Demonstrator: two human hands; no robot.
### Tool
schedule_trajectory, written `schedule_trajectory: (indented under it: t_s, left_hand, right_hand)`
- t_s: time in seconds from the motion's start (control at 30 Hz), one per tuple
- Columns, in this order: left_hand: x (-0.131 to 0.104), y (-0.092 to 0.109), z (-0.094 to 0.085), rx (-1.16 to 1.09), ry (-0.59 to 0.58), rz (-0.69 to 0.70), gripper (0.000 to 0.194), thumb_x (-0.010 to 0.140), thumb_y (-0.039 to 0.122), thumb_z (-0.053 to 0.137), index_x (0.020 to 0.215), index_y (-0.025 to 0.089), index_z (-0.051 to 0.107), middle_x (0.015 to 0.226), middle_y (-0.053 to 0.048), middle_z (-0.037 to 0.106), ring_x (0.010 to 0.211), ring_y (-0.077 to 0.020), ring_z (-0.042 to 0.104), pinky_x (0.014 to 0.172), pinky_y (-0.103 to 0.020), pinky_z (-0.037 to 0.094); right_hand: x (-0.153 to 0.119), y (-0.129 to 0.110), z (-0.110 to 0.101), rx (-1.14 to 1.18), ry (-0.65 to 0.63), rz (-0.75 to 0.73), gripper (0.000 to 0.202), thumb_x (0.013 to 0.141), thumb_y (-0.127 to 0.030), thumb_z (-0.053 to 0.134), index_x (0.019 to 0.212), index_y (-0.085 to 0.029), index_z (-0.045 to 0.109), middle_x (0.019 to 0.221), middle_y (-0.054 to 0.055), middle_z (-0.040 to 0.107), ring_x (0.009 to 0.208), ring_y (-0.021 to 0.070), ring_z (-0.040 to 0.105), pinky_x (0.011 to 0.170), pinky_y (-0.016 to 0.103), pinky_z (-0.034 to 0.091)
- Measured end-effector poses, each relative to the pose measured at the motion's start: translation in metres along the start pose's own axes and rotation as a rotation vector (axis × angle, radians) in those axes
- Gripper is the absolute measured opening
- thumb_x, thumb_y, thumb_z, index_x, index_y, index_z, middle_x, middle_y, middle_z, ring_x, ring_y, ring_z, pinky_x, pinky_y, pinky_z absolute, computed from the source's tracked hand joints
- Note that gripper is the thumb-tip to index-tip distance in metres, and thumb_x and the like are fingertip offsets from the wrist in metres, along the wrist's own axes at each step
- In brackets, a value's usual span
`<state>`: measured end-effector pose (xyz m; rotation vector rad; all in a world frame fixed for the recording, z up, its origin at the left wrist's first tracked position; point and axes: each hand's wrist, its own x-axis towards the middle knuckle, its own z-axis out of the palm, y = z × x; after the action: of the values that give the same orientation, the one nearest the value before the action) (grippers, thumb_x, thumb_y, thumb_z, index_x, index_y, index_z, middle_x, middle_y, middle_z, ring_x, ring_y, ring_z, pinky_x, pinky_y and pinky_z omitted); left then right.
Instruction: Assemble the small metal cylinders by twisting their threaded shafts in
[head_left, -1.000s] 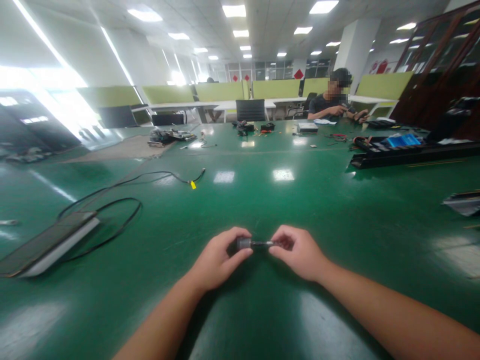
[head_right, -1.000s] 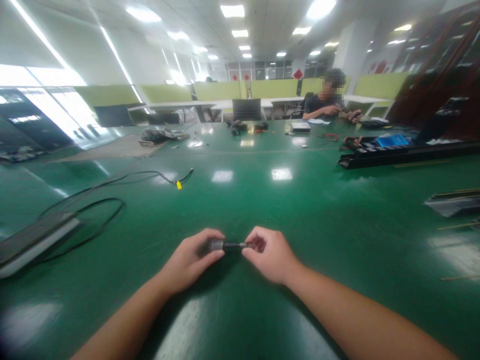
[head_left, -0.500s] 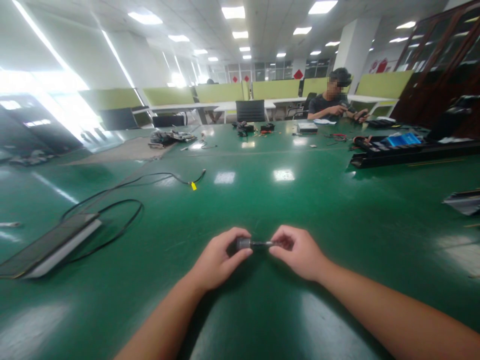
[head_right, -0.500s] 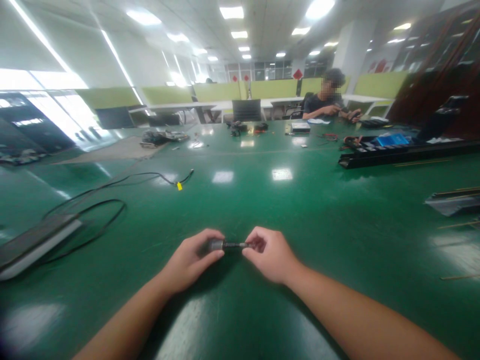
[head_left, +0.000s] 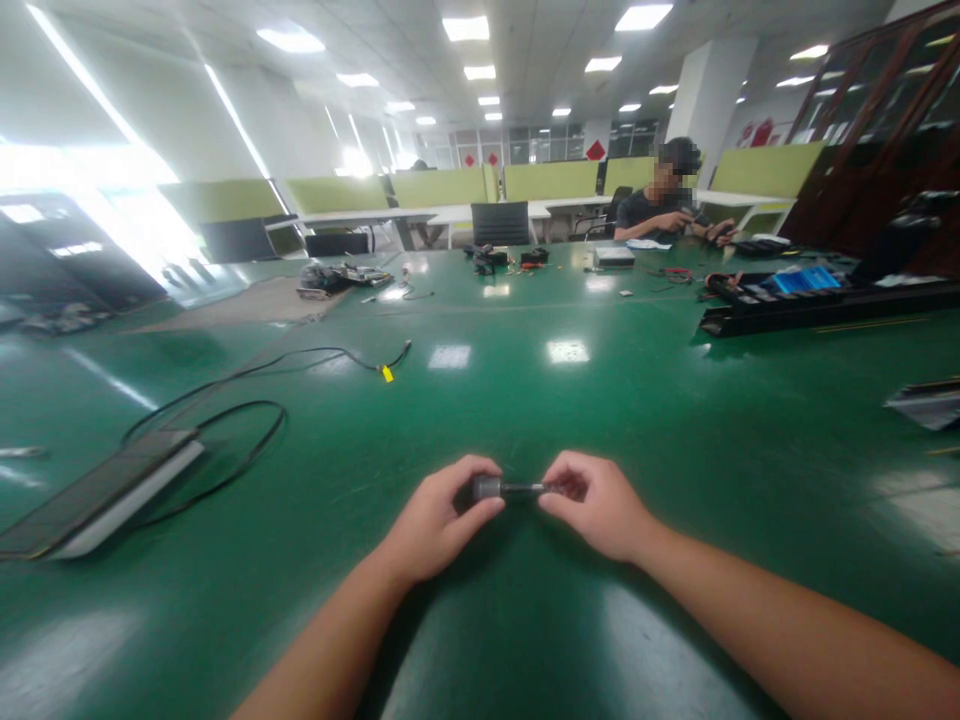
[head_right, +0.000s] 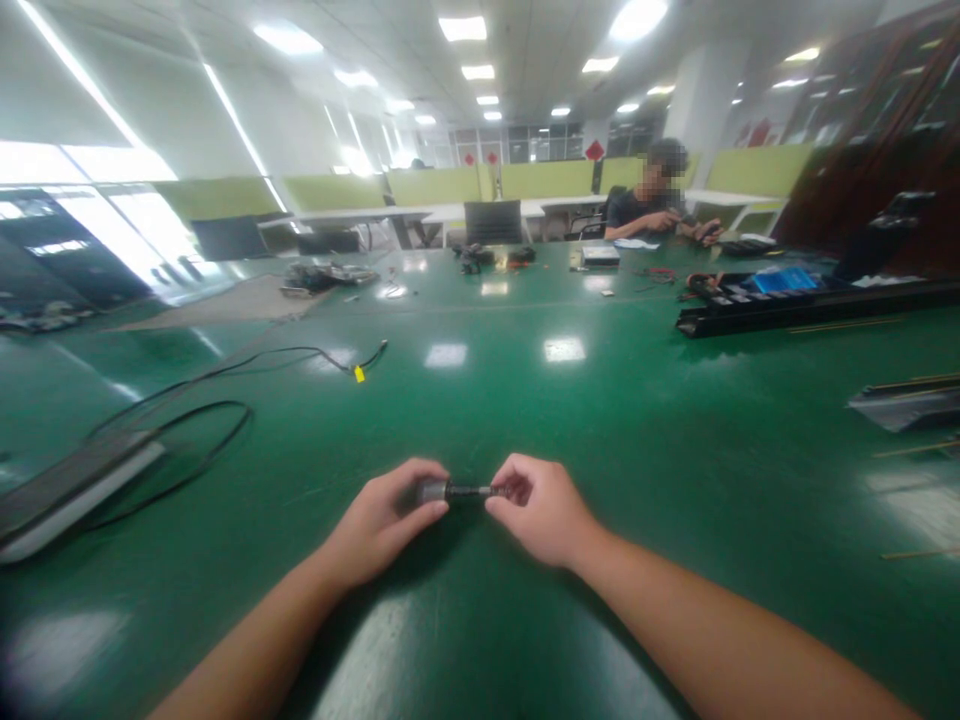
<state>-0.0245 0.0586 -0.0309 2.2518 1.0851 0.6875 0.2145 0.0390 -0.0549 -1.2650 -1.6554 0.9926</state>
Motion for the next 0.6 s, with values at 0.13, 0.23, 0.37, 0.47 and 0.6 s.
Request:
schedule_trajectory:
  t_s: [0.13, 0.23, 0.37, 0.47, 0.6]
  left_hand:
    - [0.000, -0.003, 0.000, 0.002, 0.048, -0.012, 0.024, 0.092, 0.037, 0.060, 0.112, 0.024, 0.058, 0.104, -0.001, 0.065, 0.093, -0.0164, 0.062, 0.085, -0.028, 0.046]
    - [0.000, -0.005, 0.000, -0.010, 0.128, -0.025, 0.028, 0.091, 0.036, 0.060, 0.117, 0.024, 0.058, 0.108, -0.002, 0.064, 0.098, -0.0171, 0.061, 0.088, -0.029, 0.046]
    - [0.001, -0.004, -0.001, -0.010, 0.256, -0.052, 0.038, 0.090, 0.039, 0.061, 0.126, 0.026, 0.059, 0.111, -0.004, 0.065, 0.099, -0.0190, 0.061, 0.091, -0.032, 0.045]
    - [0.002, -0.006, -0.002, -0.024, 0.343, -0.117, 0.039, 0.090, 0.044, 0.059, 0.122, 0.024, 0.065, 0.103, -0.005, 0.067, 0.092, -0.0202, 0.061, 0.087, -0.034, 0.046]
    - [0.006, -0.015, -0.003, -0.212, 0.467, -0.287, 0.048, 0.085, 0.051, 0.063, 0.121, 0.020, 0.068, 0.106, -0.007, 0.071, 0.097, -0.0237, 0.064, 0.093, -0.036, 0.046]
  right_hand:
    - [0.000, 0.001, 0.000, 0.018, -0.007, 0.003, 0.006, 0.074, -0.019, 0.069, 0.079, -0.015, 0.067, 0.068, 0.000, 0.064, 0.060, 0.0125, 0.056, 0.059, 0.023, 0.043]
    - [-0.001, 0.002, 0.001, 0.027, -0.006, 0.000, 0.008, 0.074, -0.020, 0.070, 0.079, -0.016, 0.067, 0.070, 0.000, 0.065, 0.061, 0.0129, 0.057, 0.060, 0.024, 0.044]
    - [-0.001, 0.002, 0.001, 0.036, -0.004, 0.010, 0.010, 0.076, -0.023, 0.070, 0.082, -0.016, 0.066, 0.072, 0.001, 0.066, 0.063, 0.0131, 0.057, 0.061, 0.024, 0.045]
    - [-0.001, 0.002, 0.002, 0.037, 0.001, 0.021, 0.012, 0.077, -0.025, 0.069, 0.084, -0.016, 0.066, 0.074, 0.001, 0.067, 0.063, 0.0132, 0.058, 0.062, 0.025, 0.045]
    - [-0.002, 0.002, 0.003, 0.019, -0.004, 0.021, 0.011, 0.076, -0.024, 0.069, 0.083, -0.016, 0.066, 0.074, 0.001, 0.067, 0.064, 0.0133, 0.058, 0.062, 0.025, 0.045]
